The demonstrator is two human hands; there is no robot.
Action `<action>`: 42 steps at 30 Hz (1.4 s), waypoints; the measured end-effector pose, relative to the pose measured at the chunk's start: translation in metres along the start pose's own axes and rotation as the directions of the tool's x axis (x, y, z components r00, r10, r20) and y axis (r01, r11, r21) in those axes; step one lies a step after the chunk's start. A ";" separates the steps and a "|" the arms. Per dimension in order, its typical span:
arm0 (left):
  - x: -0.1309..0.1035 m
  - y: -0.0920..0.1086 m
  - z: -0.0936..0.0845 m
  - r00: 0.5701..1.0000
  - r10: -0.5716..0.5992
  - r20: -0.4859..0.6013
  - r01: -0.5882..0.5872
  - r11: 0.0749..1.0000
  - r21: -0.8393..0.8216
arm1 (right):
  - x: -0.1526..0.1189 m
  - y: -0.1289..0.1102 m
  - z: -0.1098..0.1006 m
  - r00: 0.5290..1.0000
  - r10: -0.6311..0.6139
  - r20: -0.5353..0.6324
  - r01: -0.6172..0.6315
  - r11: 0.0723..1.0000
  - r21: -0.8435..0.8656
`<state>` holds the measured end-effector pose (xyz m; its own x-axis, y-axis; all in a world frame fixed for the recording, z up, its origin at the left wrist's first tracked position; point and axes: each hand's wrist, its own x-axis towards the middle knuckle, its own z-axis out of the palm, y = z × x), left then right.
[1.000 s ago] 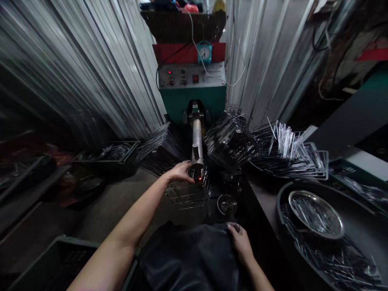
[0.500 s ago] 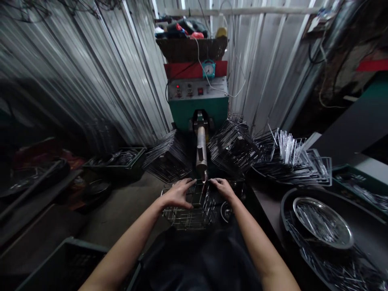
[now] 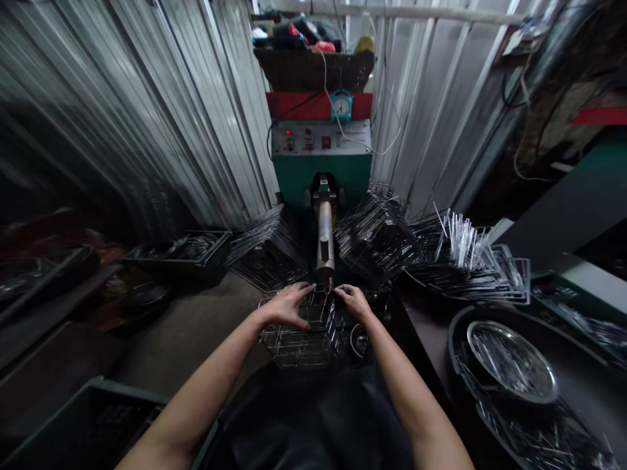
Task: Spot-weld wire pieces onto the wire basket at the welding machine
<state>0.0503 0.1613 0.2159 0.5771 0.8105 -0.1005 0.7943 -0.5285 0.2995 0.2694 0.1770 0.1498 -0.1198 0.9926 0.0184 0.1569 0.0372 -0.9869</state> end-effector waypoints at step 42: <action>-0.067 -0.034 -0.038 0.945 0.299 0.133 -0.326 0.889 0.321 | 0.003 -0.007 -0.021 0.981 -0.109 0.158 0.156 0.934 -0.322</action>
<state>-0.0224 0.1349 0.2490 0.8079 0.5744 -0.1316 0.5788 -0.8154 -0.0055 0.2887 0.1819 0.1600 -0.2901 0.9517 0.1005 0.4434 0.2267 -0.8672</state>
